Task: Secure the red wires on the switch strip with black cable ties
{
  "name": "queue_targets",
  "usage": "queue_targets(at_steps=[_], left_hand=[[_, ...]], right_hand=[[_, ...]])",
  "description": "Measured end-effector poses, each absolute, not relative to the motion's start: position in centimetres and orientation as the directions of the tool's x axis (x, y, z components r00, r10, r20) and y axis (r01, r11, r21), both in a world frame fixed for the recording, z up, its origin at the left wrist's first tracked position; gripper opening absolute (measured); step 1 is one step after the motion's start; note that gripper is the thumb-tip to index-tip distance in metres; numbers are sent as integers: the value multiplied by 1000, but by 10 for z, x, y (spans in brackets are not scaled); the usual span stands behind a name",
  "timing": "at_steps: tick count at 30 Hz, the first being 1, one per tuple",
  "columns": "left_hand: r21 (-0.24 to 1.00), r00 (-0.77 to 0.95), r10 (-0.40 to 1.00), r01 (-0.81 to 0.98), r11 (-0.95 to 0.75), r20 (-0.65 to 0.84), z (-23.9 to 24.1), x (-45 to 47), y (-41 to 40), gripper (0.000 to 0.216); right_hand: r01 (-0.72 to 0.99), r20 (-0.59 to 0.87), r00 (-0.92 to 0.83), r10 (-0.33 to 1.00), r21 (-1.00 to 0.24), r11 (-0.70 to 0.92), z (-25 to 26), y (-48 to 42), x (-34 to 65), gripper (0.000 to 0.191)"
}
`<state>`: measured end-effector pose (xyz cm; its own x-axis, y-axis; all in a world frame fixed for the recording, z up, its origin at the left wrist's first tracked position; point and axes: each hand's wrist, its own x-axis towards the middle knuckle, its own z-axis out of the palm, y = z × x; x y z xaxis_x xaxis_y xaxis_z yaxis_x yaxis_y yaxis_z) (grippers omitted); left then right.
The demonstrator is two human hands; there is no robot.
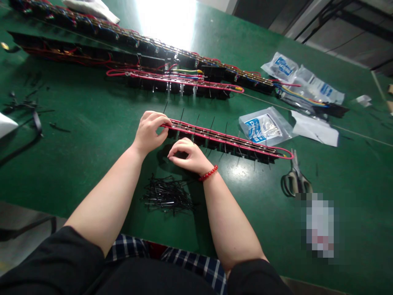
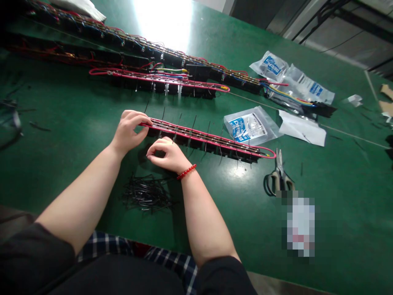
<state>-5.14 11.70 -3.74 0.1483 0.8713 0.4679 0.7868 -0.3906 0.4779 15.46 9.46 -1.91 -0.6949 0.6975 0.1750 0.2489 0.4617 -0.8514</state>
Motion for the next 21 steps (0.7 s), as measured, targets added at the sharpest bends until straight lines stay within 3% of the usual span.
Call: queue_targets(at_steps=[11, 21], left_hand=[[497, 140, 853, 761, -417, 503, -39, -51, 117, 12], [512, 137, 864, 757, -407, 485, -40, -53, 117, 18]], right_hand=[[304, -45, -889, 456, -803, 513, -4, 90, 148, 5], [434, -210, -888, 408, -675, 597, 1, 83, 139, 8]])
